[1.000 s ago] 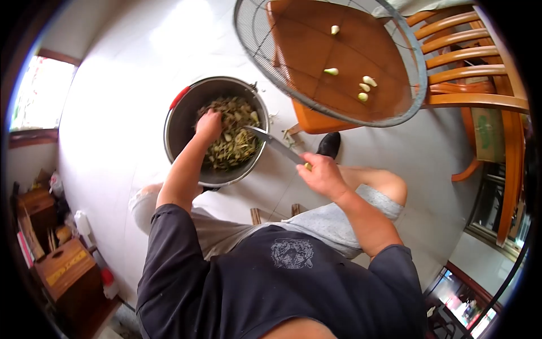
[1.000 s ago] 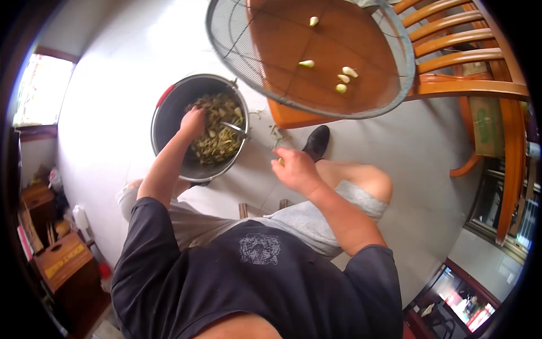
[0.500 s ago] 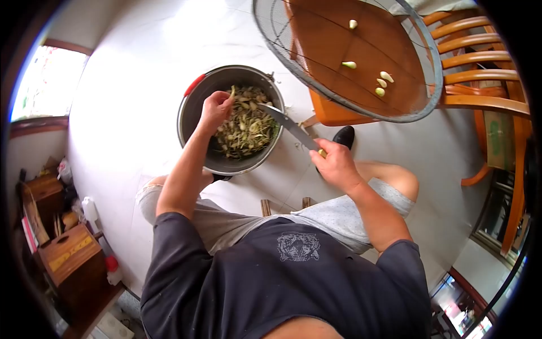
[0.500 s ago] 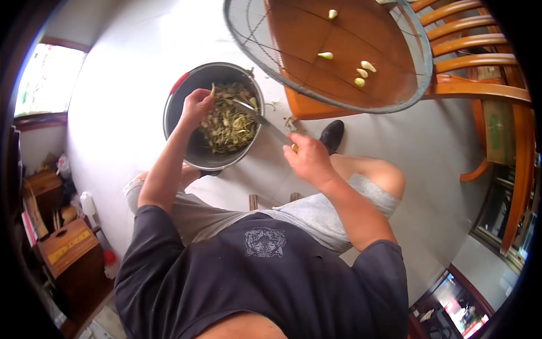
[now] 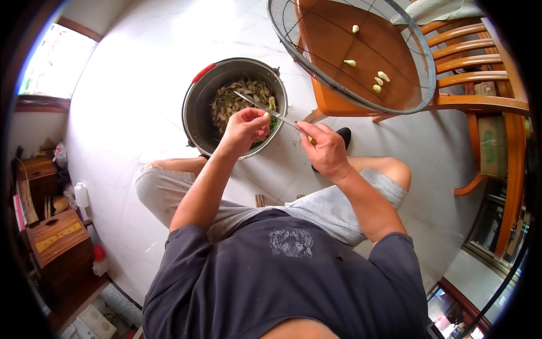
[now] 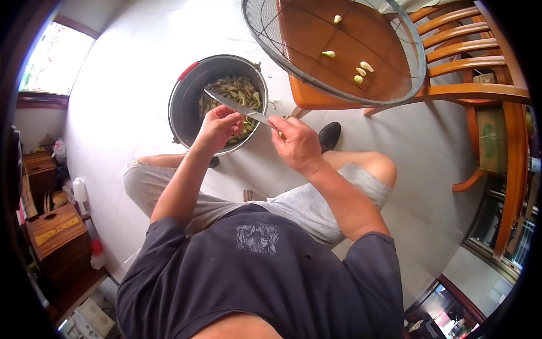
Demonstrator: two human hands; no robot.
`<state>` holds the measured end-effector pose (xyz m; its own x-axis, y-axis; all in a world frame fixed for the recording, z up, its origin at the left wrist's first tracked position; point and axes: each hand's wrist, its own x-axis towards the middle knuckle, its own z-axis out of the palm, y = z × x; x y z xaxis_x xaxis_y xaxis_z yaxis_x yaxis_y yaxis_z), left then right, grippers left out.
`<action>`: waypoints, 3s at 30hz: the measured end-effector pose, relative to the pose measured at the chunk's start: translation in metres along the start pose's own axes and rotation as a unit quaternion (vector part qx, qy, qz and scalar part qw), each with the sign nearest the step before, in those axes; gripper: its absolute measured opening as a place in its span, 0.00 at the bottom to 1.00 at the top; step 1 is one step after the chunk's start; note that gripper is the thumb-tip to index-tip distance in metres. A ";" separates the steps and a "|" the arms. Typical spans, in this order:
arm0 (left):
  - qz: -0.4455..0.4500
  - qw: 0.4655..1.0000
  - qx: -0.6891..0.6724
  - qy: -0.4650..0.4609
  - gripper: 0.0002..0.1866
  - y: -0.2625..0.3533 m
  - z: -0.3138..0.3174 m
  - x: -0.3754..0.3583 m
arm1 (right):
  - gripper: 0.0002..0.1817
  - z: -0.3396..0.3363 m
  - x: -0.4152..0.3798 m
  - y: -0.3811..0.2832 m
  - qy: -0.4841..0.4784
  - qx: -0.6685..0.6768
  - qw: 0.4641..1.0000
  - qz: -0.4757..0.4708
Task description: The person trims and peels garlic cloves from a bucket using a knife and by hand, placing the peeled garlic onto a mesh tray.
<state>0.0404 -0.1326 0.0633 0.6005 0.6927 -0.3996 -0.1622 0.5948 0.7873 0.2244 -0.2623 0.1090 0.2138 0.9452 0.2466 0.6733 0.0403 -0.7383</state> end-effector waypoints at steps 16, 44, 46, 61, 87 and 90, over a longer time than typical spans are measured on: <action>-0.018 0.997 0.061 -0.037 0.04 -0.014 0.018 0.008 | 0.13 -0.008 -0.016 0.017 0.000 -0.051 0.998 -0.025; -0.036 0.974 -0.218 -0.052 0.09 -0.040 0.013 0.016 | 0.12 -0.016 -0.019 0.026 0.007 0.053 0.989 0.140; -0.041 0.974 -0.215 -0.056 0.09 -0.040 0.013 0.016 | 0.11 -0.012 -0.019 0.027 0.016 0.045 0.992 0.117; -0.069 0.968 -0.238 -0.023 0.03 -0.045 0.035 0.006 | 0.12 -0.009 -0.021 0.021 0.014 -0.061 0.998 0.020; -0.056 0.969 -0.241 0.010 0.08 -0.054 0.038 0.006 | 0.19 -0.014 -0.021 0.014 0.009 -0.123 0.992 -0.040; -0.053 0.967 -0.248 0.022 0.05 -0.051 0.043 0.005 | 0.19 -0.014 -0.020 0.012 0.008 -0.123 0.992 -0.041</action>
<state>0.0850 -0.1769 0.0415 0.6023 0.6268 -0.4944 -0.4636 0.7788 0.4226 0.2386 -0.2857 0.1038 0.1612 0.9364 0.3117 0.8404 0.0353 -0.5408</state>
